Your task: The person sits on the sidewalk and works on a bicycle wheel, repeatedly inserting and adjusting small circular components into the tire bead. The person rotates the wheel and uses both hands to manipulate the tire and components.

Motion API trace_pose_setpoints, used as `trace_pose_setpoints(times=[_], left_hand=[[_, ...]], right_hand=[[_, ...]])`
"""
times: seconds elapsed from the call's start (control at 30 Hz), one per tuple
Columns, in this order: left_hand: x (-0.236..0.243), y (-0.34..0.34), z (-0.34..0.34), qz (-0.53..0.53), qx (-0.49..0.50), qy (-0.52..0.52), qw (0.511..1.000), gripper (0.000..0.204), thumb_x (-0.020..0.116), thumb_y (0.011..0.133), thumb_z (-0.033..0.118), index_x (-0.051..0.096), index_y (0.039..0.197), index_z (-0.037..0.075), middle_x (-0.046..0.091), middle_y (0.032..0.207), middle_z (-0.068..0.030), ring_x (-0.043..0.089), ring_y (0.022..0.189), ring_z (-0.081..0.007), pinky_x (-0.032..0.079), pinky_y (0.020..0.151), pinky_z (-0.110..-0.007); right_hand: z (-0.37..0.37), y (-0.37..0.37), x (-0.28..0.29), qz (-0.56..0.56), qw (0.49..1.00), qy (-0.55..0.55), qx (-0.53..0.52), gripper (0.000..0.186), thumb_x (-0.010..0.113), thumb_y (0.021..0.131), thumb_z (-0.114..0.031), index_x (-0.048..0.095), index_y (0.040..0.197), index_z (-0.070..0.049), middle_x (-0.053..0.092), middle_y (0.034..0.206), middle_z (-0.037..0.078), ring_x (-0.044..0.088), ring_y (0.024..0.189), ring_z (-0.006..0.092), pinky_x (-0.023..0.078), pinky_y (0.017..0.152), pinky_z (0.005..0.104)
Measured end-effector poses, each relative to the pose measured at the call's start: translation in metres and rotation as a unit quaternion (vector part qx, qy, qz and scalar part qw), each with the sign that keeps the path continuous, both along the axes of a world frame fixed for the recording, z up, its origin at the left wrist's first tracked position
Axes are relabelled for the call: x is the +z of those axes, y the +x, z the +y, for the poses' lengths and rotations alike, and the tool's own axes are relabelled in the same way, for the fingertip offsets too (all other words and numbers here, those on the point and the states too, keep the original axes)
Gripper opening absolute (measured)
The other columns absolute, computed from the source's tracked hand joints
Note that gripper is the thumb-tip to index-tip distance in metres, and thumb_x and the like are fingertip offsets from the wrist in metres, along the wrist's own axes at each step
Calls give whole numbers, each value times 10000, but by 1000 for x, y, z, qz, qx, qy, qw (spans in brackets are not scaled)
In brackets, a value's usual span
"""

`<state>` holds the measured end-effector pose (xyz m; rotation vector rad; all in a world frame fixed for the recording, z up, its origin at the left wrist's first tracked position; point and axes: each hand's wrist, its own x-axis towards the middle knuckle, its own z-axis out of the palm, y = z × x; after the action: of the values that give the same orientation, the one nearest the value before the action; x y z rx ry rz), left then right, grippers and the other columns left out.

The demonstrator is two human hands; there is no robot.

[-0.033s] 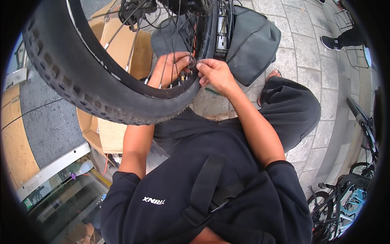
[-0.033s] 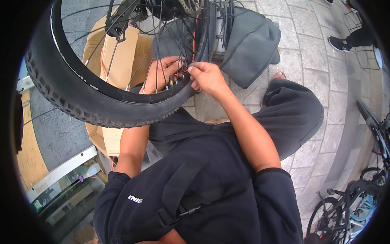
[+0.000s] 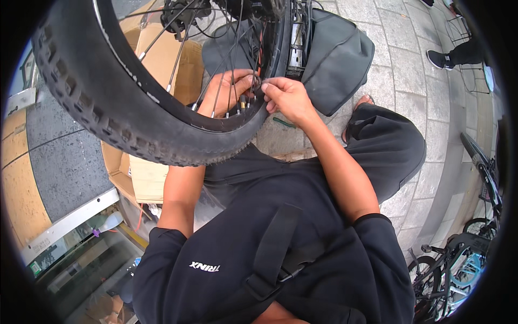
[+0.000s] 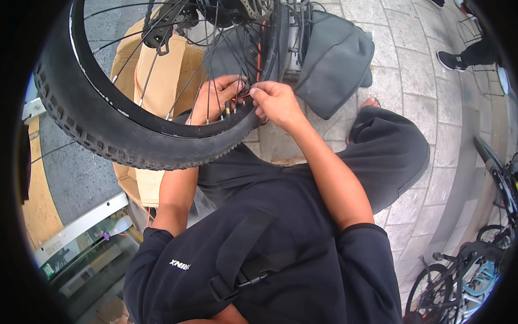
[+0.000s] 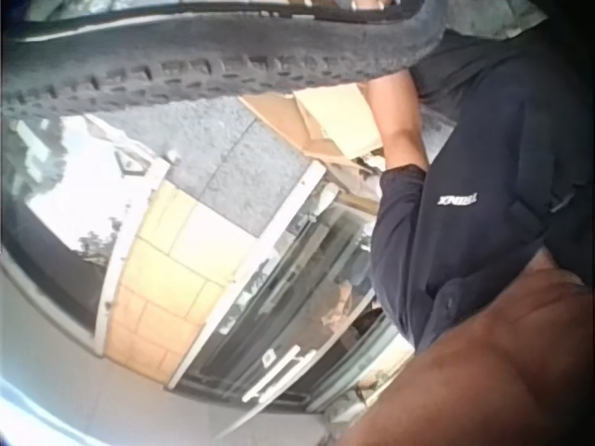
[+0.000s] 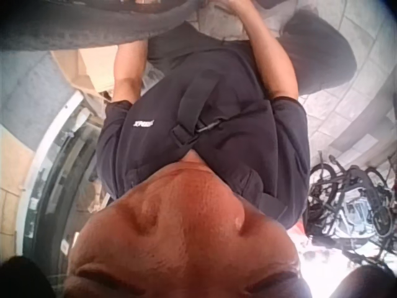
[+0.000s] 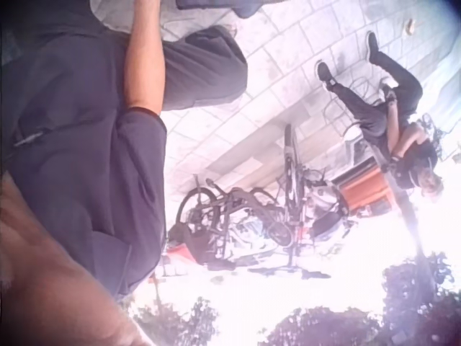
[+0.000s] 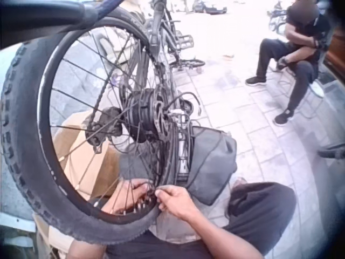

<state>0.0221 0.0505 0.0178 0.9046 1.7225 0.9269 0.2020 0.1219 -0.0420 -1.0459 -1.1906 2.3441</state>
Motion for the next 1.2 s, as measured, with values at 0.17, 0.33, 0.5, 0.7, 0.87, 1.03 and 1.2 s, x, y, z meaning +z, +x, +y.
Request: trace_pose_setpoints(times=[0.17,0.33,0.5,0.7,0.87,1.03,1.2], left_hand=[[-8,7,-11,2,41,19,999,299,643,1028,232,716,1208,5,695,848,-6,577,704,-65,458,625,-226],[-8,7,-18,43,-2,75,996,283,610,1038,184,705,1208,-22,702,860,-19,609,764,-76,474,670,-222],[15,14,-17,-97,52,36,993,367,593,1044,275,698,1194,-43,711,888,-37,631,819,-104,496,745,-255],[28,14,-20,-90,32,22,995,395,610,1036,326,702,1187,-27,703,931,-29,619,858,-100,493,778,-274],[38,18,-14,-94,27,-8,995,398,624,1027,362,735,1147,-1,698,908,-16,606,821,-109,480,745,-283],[28,11,-19,-140,52,-25,988,364,652,1019,336,729,1171,15,709,921,-15,631,825,-91,489,737,-256],[20,10,-21,-106,59,-29,992,363,649,1022,345,732,1153,16,706,903,-17,622,791,-80,483,711,-253]], right_hand=[[6,-1,7,14,1000,-17,12,337,688,990,-270,697,1146,28,672,854,48,635,646,116,547,586,266],[-2,-1,0,15,999,27,5,277,712,973,-249,711,1077,8,673,893,51,630,688,115,540,635,256],[-17,-3,4,24,932,353,-81,224,740,911,-175,737,1093,-43,623,1106,142,648,954,165,530,851,331],[-14,-2,20,-33,903,426,-43,214,722,923,-152,719,1086,-14,682,1052,146,685,950,211,551,849,353],[-8,-6,-4,12,978,197,-73,257,688,986,-184,690,1128,30,692,959,43,642,779,99,535,679,252],[1,2,0,15,994,98,44,355,639,1016,-278,704,1165,38,671,895,11,606,724,92,523,658,270],[3,2,0,1,996,72,49,304,647,1022,-295,731,1083,-9,681,879,-8,592,694,54,496,614,222]])
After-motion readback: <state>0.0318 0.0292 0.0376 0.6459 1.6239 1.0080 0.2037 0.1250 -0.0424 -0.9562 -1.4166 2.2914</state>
